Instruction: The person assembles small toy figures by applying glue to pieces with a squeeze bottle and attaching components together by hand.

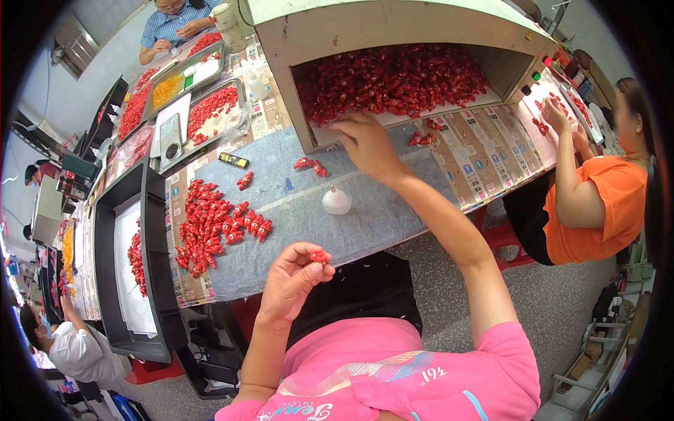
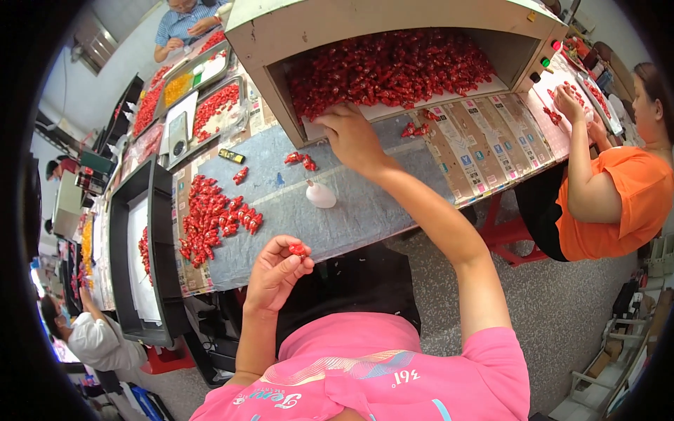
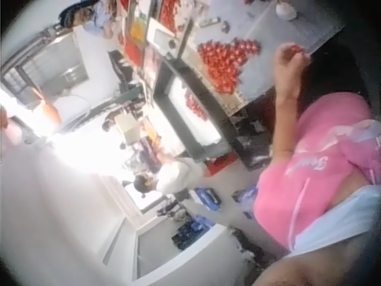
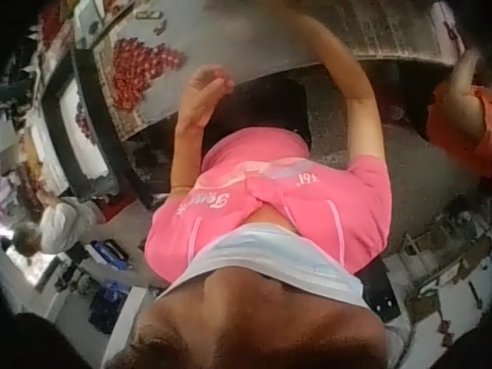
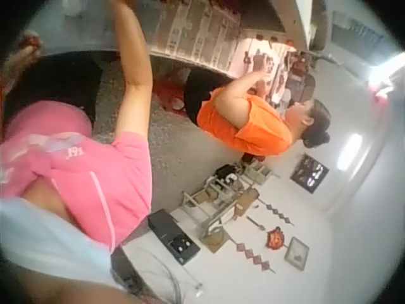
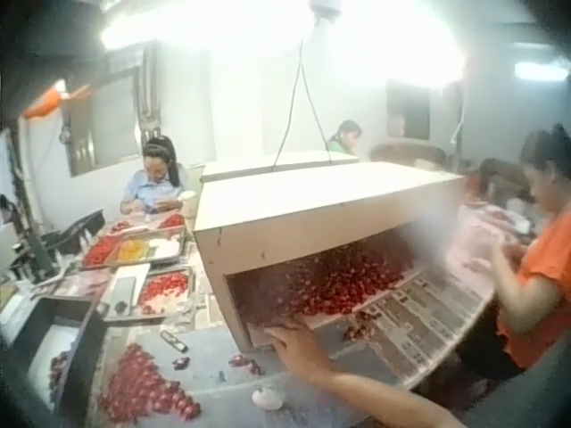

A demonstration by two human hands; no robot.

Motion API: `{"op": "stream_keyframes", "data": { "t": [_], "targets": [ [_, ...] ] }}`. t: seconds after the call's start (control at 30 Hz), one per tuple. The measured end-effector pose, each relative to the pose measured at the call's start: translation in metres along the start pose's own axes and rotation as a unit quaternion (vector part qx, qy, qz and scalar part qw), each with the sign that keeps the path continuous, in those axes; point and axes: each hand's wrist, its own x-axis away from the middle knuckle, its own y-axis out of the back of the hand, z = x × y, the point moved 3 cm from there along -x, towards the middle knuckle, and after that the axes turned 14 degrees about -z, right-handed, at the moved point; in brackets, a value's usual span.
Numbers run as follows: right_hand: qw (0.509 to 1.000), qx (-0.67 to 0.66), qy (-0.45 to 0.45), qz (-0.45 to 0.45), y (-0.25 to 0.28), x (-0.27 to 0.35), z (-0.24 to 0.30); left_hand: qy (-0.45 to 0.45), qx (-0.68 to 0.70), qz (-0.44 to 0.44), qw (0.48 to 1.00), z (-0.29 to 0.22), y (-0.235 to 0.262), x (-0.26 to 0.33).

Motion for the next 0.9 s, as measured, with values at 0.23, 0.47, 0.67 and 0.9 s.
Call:
{"op": "stream_keyframes", "data": {
  "t": [0.23,0.47,0.67,0.9],
  "targets": [
    [0.989,0.116,0.087,0.020,-0.049,-0.020,-0.027,0.010,0.011,0.023,1.000,0.005,0.004,0.006],
    [0.990,0.122,0.067,0.027,-0.017,-0.011,-0.026,0.017,0.058,0.028,0.998,0.007,0.007,0.004],
    [0.930,-0.234,-0.266,0.093,0.050,0.038,0.034,0.037,0.115,0.023,0.992,0.007,0.006,0.000],
    [0.871,-0.371,-0.314,0.075,0.073,0.117,0.091,0.091,0.141,0.010,0.986,0.011,-0.006,-0.005]
  ]
}}
